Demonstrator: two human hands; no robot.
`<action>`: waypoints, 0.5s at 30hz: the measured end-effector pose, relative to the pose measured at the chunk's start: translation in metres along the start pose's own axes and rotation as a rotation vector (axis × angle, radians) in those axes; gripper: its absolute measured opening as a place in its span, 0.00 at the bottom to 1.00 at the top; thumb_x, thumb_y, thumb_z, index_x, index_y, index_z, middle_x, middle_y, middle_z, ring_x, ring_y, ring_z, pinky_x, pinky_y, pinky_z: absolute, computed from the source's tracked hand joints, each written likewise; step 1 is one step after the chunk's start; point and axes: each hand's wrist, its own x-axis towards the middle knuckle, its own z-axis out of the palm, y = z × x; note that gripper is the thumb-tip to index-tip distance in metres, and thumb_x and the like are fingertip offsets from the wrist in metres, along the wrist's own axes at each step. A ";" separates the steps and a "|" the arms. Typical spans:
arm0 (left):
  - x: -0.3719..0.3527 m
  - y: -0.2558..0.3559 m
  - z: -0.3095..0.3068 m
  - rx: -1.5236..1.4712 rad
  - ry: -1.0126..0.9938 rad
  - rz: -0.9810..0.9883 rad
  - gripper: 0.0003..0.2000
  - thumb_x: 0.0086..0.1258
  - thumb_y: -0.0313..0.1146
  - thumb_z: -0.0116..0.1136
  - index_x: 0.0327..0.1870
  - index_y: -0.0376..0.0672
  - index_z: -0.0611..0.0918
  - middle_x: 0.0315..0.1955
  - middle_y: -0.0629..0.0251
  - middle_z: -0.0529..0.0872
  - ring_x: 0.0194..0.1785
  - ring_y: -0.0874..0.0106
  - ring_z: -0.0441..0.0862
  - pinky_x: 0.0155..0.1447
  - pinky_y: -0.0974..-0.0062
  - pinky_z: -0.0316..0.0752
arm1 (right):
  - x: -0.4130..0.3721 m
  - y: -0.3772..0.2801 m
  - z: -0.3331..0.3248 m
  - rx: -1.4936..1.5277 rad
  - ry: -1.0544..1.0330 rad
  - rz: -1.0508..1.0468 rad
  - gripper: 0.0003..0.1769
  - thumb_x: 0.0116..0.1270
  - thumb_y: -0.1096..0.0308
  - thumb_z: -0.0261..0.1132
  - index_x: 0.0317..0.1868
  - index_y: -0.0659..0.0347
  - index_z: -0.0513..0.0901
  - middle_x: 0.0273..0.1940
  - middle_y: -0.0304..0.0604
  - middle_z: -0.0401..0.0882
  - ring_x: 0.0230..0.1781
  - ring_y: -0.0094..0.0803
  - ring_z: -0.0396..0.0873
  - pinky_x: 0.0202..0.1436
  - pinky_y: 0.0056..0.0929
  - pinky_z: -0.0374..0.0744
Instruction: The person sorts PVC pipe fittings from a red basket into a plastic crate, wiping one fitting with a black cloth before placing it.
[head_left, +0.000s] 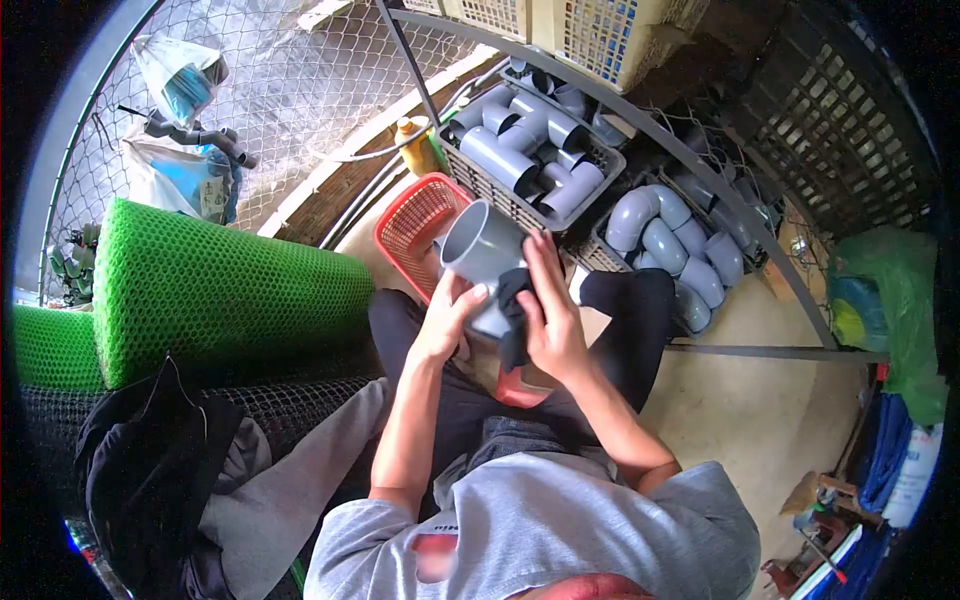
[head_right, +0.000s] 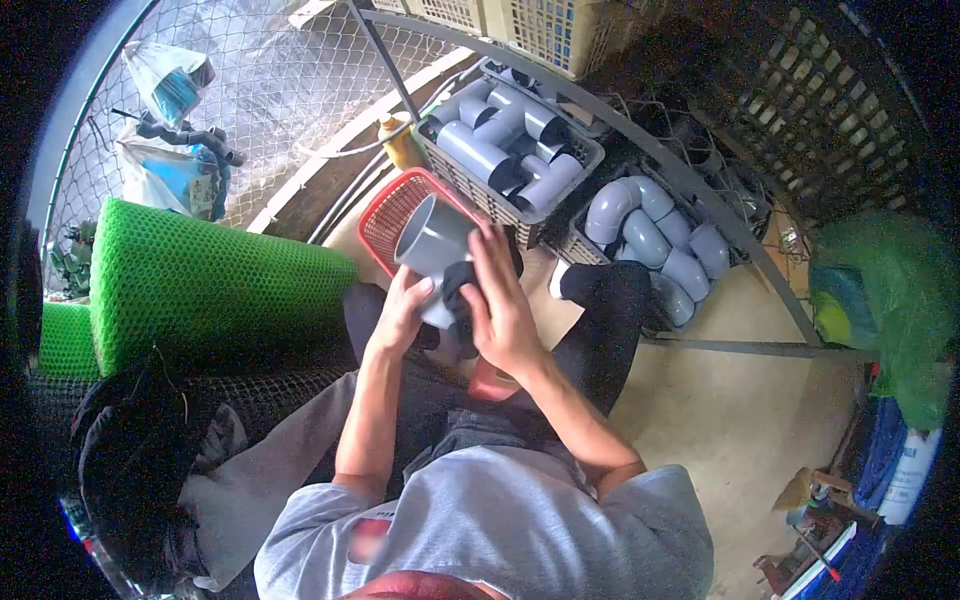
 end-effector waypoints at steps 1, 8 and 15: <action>-0.002 -0.004 0.002 -0.041 -0.012 0.014 0.40 0.70 0.45 0.73 0.78 0.38 0.68 0.69 0.60 0.78 0.72 0.66 0.74 0.76 0.65 0.67 | 0.005 -0.004 -0.003 -0.102 -0.034 -0.086 0.33 0.77 0.74 0.58 0.80 0.71 0.65 0.82 0.64 0.58 0.86 0.59 0.53 0.86 0.50 0.56; -0.020 0.001 0.028 -0.048 0.041 0.042 0.49 0.62 0.55 0.81 0.78 0.37 0.68 0.69 0.62 0.78 0.72 0.68 0.74 0.76 0.65 0.68 | 0.053 -0.008 -0.011 0.010 -0.110 -0.157 0.23 0.82 0.68 0.57 0.71 0.71 0.77 0.67 0.64 0.80 0.71 0.55 0.79 0.75 0.46 0.74; -0.025 0.013 0.008 0.033 0.049 0.123 0.52 0.52 0.58 0.86 0.74 0.35 0.73 0.63 0.60 0.83 0.66 0.68 0.79 0.71 0.66 0.73 | 0.049 0.022 0.014 0.463 -0.036 0.422 0.25 0.86 0.55 0.57 0.50 0.71 0.89 0.34 0.38 0.87 0.34 0.22 0.81 0.39 0.28 0.78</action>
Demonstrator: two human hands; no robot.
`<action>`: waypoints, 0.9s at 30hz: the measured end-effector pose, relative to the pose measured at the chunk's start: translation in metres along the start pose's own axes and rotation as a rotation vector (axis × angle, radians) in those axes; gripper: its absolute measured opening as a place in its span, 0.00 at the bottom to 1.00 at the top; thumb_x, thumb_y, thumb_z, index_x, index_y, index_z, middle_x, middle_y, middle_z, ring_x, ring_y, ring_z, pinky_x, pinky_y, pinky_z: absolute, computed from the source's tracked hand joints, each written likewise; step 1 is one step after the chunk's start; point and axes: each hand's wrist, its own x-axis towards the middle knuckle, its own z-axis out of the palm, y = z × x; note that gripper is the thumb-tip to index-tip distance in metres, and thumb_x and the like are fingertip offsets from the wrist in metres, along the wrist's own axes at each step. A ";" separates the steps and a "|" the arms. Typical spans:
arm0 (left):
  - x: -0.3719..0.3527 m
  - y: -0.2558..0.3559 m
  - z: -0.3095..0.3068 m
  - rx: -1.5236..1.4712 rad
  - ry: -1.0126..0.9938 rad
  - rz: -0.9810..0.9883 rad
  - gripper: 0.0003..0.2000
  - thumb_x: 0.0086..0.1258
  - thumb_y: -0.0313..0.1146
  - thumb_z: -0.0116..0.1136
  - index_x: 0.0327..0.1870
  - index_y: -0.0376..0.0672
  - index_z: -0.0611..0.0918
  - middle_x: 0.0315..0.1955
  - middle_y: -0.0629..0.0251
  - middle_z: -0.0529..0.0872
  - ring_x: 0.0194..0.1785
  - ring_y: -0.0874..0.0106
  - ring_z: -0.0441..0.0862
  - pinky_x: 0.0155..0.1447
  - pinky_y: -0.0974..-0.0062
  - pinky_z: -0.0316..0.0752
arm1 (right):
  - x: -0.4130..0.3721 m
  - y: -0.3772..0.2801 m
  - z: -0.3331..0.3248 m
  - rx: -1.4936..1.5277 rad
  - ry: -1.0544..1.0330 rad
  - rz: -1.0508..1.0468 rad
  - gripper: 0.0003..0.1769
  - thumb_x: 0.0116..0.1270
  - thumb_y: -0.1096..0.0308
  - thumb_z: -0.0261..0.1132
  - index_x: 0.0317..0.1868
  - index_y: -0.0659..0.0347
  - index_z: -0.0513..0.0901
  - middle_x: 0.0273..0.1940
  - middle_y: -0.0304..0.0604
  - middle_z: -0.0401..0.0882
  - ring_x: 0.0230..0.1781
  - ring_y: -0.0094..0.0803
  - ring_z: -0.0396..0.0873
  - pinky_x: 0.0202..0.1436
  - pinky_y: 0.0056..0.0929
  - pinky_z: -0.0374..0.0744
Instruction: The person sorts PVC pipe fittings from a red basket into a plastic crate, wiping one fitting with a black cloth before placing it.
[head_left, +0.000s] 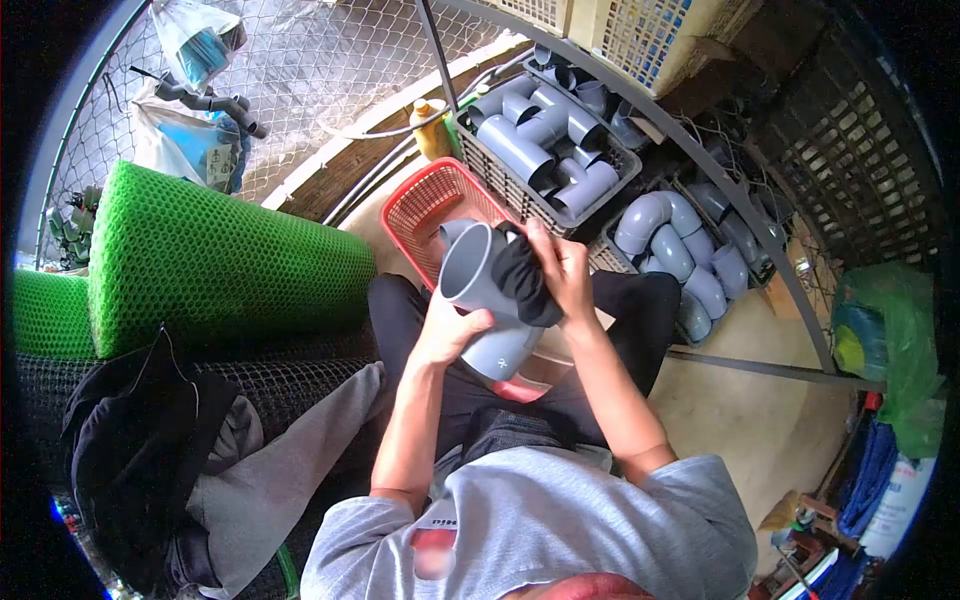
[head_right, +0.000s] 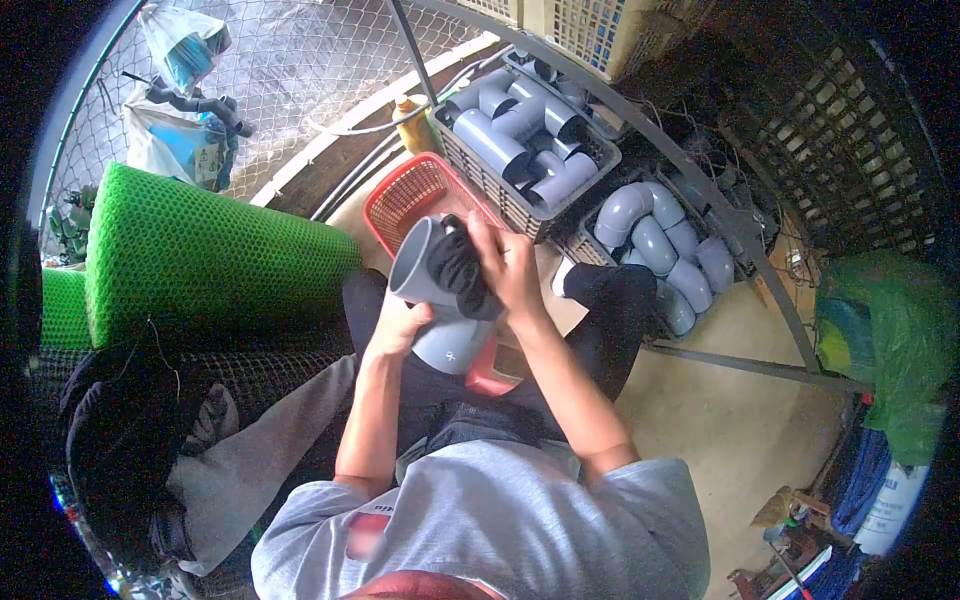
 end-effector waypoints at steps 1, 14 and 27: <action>0.000 -0.001 -0.008 -0.007 0.002 -0.004 0.51 0.51 0.58 0.86 0.72 0.36 0.74 0.61 0.61 0.84 0.64 0.69 0.81 0.69 0.66 0.75 | -0.002 0.014 -0.003 0.071 0.008 0.118 0.28 0.86 0.51 0.56 0.47 0.71 0.89 0.31 0.35 0.84 0.32 0.22 0.79 0.37 0.28 0.77; -0.007 0.008 0.009 0.135 -0.134 -0.022 0.48 0.52 0.38 0.87 0.75 0.35 0.71 0.65 0.61 0.81 0.69 0.68 0.77 0.76 0.64 0.68 | 0.012 0.024 -0.025 -0.231 -0.314 -0.271 0.23 0.85 0.62 0.55 0.68 0.73 0.78 0.54 0.58 0.87 0.57 0.47 0.86 0.67 0.38 0.79; 0.011 -0.014 -0.007 -0.337 0.302 0.021 0.42 0.63 0.56 0.73 0.71 0.33 0.73 0.57 0.54 0.86 0.57 0.61 0.87 0.63 0.62 0.83 | -0.077 0.023 0.031 -0.078 0.084 -0.261 0.32 0.84 0.64 0.46 0.81 0.75 0.57 0.78 0.68 0.60 0.81 0.58 0.62 0.84 0.46 0.59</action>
